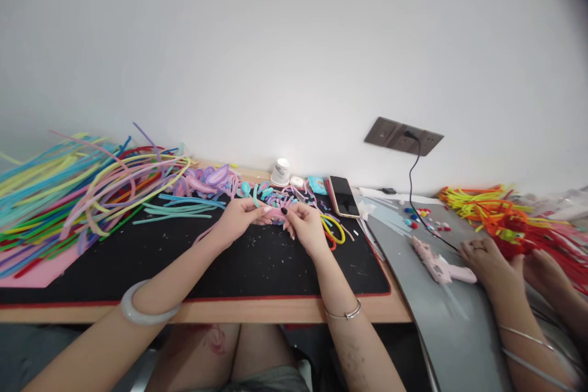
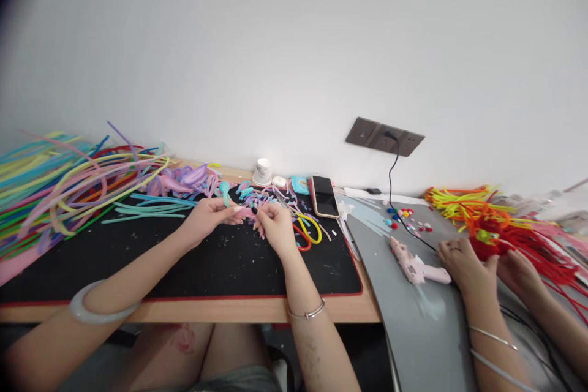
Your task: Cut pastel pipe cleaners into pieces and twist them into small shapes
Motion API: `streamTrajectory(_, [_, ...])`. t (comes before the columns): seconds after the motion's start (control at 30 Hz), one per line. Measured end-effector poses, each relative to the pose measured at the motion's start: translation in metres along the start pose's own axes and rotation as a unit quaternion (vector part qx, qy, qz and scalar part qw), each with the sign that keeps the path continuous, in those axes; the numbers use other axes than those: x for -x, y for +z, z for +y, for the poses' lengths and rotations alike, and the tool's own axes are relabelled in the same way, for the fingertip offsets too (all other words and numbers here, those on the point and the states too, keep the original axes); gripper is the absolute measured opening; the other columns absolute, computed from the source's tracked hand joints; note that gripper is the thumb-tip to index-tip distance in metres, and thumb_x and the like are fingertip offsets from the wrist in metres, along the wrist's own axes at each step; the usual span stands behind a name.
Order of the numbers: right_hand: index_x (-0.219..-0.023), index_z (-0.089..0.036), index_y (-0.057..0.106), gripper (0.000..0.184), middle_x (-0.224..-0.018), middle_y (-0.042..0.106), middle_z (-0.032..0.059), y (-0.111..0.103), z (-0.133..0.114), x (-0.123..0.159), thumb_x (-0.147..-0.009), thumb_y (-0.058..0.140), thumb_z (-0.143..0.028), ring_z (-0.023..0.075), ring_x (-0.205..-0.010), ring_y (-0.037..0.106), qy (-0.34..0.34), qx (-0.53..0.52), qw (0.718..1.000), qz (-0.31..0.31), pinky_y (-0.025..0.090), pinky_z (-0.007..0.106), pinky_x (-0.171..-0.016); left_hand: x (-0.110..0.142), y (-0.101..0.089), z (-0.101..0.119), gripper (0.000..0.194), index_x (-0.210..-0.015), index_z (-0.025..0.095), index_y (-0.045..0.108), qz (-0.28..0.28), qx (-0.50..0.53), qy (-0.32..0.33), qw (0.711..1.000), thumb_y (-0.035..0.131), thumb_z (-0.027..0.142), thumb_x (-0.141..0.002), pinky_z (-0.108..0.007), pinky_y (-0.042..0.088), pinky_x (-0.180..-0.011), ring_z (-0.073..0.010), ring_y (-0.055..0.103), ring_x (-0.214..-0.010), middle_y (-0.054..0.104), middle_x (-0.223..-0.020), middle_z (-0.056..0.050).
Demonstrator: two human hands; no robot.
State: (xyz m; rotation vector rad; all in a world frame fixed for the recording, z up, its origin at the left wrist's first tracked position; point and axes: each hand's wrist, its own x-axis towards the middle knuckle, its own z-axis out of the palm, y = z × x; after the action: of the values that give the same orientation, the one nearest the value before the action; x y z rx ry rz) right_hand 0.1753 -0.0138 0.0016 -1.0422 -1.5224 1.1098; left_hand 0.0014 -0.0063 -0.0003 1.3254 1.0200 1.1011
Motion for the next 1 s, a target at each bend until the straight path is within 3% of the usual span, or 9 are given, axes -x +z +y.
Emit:
streamTrajectory(0.1, [-0.063, -0.016, 0.047, 0.024, -0.049, 0.056, -0.0021, 0.001, 0.002, 0.001, -0.077, 0.052, -0.035, 0.0060, -0.032, 0.043, 0.028, -0.024, 0.998, -0.045, 0.033, 0.017, -0.032, -0.001, -0.003, -0.001, 0.031, -0.080, 0.010, 0.062, -0.004, -0.014, 0.014, 1.000, 0.062, 0.039, -0.068, -0.033, 0.052, -0.071, -0.0195, 0.065, -0.071, 0.069, -0.072, -0.006])
streamTrajectory(0.23, [-0.068, -0.015, 0.049, 0.027, -0.057, 0.062, 0.0015, -0.002, 0.000, 0.003, -0.077, 0.051, -0.040, 0.0081, -0.039, 0.052, 0.093, -0.063, 0.985, -0.128, 0.042, 0.018, -0.038, -0.003, -0.008, -0.002, 0.029, -0.081, 0.010, 0.064, -0.059, -0.050, 0.031, 0.997, 0.061, 0.037, -0.069, -0.032, 0.053, -0.069, -0.0190, 0.065, -0.069, 0.069, -0.070, -0.005])
streamTrajectory(0.43, [-0.079, -0.010, 0.059, 0.043, -0.060, 0.062, 0.0054, -0.006, -0.005, 0.007, -0.081, 0.040, -0.048, 0.0084, -0.042, 0.053, 0.224, -0.114, 0.935, -0.251, 0.044, 0.018, -0.040, 0.000, -0.009, 0.005, 0.024, -0.078, 0.013, 0.067, -0.118, -0.111, 0.057, 0.985, 0.060, 0.034, -0.070, -0.028, 0.052, -0.066, -0.0169, 0.064, -0.066, 0.067, -0.067, -0.003])
streamTrajectory(0.67, [-0.077, -0.014, 0.054, 0.033, -0.055, 0.061, 0.0030, -0.004, -0.006, 0.010, -0.079, 0.045, -0.046, 0.0073, -0.039, 0.050, 0.257, -0.096, 0.923, -0.270, 0.039, 0.015, -0.035, 0.001, -0.008, 0.007, 0.024, -0.077, 0.014, 0.067, -0.115, -0.139, 0.049, 0.982, 0.060, 0.036, -0.069, -0.027, 0.051, -0.065, -0.0164, 0.063, -0.065, 0.067, -0.067, -0.002])
streamTrajectory(0.9, [-0.077, -0.016, 0.048, 0.028, -0.051, 0.057, -0.0012, -0.002, -0.002, 0.010, -0.078, 0.049, -0.044, 0.0067, -0.037, 0.047, 0.205, -0.058, 0.940, -0.265, 0.035, 0.014, -0.033, 0.000, -0.009, 0.005, 0.028, -0.082, 0.013, 0.066, -0.125, -0.132, 0.033, 0.983, 0.057, 0.038, -0.072, -0.028, 0.049, -0.066, -0.0170, 0.062, -0.067, 0.068, -0.070, -0.003])
streamTrajectory(1.0, [-0.073, -0.016, 0.045, 0.030, -0.050, 0.057, -0.0009, -0.003, -0.001, 0.010, -0.078, 0.048, -0.045, 0.0072, -0.037, 0.049, 0.200, -0.045, 0.940, -0.272, 0.034, 0.015, -0.032, -0.002, -0.013, 0.005, 0.026, -0.081, 0.014, 0.067, -0.121, -0.199, 0.087, 0.969, 0.056, 0.037, -0.073, -0.027, 0.046, -0.070, -0.0174, 0.060, -0.073, 0.067, -0.075, -0.004])
